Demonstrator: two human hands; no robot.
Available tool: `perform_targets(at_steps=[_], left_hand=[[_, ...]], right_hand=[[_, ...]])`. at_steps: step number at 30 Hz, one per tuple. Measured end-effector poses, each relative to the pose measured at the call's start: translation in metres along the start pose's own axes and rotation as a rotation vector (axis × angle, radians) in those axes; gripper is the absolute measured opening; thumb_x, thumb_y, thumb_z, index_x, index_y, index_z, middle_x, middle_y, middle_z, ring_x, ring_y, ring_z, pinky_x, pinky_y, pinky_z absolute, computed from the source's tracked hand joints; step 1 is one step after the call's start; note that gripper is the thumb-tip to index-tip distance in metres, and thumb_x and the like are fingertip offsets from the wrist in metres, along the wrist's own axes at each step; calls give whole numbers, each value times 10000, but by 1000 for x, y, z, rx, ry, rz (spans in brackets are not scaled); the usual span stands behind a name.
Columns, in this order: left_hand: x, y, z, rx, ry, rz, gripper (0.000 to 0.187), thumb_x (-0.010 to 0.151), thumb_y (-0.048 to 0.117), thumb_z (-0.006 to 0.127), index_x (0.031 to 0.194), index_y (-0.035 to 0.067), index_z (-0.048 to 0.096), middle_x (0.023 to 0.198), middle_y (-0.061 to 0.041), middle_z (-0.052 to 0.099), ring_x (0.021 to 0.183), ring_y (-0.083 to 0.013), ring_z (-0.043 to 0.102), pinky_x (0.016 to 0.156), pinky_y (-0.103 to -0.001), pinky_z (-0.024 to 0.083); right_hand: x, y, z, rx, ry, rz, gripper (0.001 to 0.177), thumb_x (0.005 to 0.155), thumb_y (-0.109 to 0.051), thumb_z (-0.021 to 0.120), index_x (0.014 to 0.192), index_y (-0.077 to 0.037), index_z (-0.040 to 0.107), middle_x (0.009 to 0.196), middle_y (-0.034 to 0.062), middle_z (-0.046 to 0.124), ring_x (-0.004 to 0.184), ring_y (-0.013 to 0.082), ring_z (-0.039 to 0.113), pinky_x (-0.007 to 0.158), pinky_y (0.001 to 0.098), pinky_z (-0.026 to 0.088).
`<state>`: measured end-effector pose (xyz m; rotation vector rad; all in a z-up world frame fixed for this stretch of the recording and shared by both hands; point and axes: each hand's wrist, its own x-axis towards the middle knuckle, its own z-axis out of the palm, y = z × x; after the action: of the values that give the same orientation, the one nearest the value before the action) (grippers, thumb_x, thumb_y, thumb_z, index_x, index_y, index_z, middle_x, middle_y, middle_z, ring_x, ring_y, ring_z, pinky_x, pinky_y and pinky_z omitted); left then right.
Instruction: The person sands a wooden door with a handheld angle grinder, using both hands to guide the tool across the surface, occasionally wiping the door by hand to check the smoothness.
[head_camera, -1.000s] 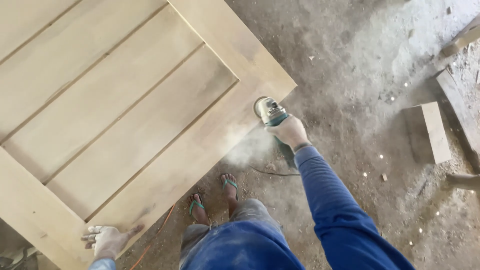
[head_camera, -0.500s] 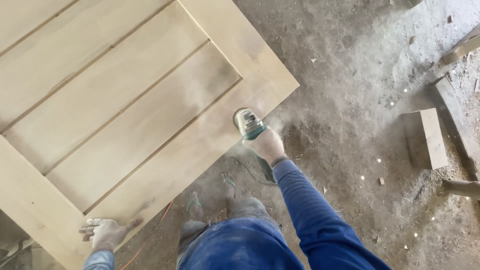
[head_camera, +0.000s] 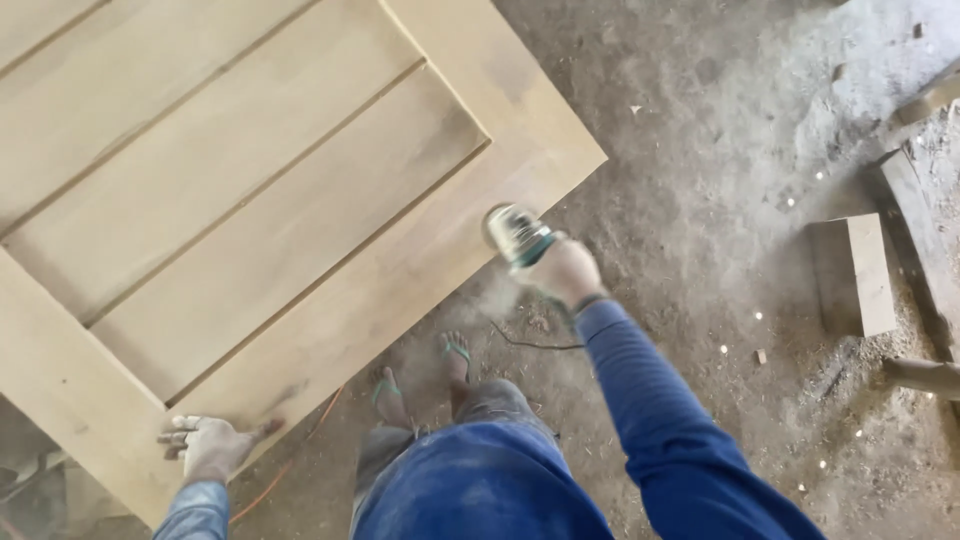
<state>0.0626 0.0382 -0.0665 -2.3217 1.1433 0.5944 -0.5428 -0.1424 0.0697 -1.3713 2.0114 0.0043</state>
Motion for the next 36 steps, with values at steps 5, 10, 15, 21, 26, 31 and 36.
perform_targets(at_steps=[5, 10, 15, 21, 26, 31, 36], left_hand=[[-2, -2, -6, 95, -59, 19, 1805, 443, 965, 734, 1496, -289, -24, 1523, -566, 2, 1430, -723, 63, 1138, -750, 272], [-4, 6, -16, 141, -131, 8, 1793, 447, 976, 725, 1478, -281, -31, 1535, -526, -20, 1477, -688, 39, 1124, -751, 295], [-4, 6, -13, 152, -113, 13, 1748, 499, 982, 673, 1508, -270, -12, 1553, -559, 22, 1429, -742, 90, 1108, -752, 325], [-7, 10, -18, 91, -138, -23, 1763, 475, 939, 768, 1516, -245, -21, 1591, -491, 25, 1476, -667, 1, 1151, -739, 243], [-13, 14, -22, 102, -163, -23, 1744, 504, 931, 778, 1518, -240, -24, 1628, -425, -11, 1480, -648, -38, 1158, -747, 185], [-14, 14, -23, 86, -158, -4, 1746, 507, 917, 796, 1512, -241, -40, 1619, -436, -28, 1472, -649, -64, 1155, -748, 156], [-8, 10, -16, 40, -120, -2, 1761, 488, 895, 821, 1506, -249, -50, 1612, -443, -23, 1481, -636, -73, 1172, -740, 128]], right_hand=[[35, 49, -28, 214, 97, 162, 535, 689, -375, 858, 1112, -79, 718, 968, 96, 775, 817, 203, 752, 769, 340, 624], [50, 59, -28, 368, 258, 241, 461, 740, -409, 864, 1006, -38, 798, 971, 128, 788, 871, 182, 741, 826, 321, 571], [18, 11, -3, 439, 68, 184, 454, 705, -363, 838, 1047, -83, 735, 941, 84, 781, 789, 187, 753, 749, 326, 626], [-15, -35, 44, 152, 12, 36, 485, 771, -420, 856, 1070, -58, 732, 944, 84, 763, 783, 163, 734, 783, 302, 611], [-61, -85, 77, 20, -138, 15, 614, 750, -423, 834, 1185, -46, 620, 960, 77, 738, 779, 175, 748, 731, 334, 652], [-81, -96, 83, -124, -163, -220, 680, 751, -462, 862, 1156, 17, 602, 946, 127, 731, 810, 216, 714, 791, 342, 617], [-45, -60, 39, -182, -159, -63, 649, 810, -474, 795, 1208, -12, 574, 955, 87, 712, 784, 163, 726, 707, 314, 641]])
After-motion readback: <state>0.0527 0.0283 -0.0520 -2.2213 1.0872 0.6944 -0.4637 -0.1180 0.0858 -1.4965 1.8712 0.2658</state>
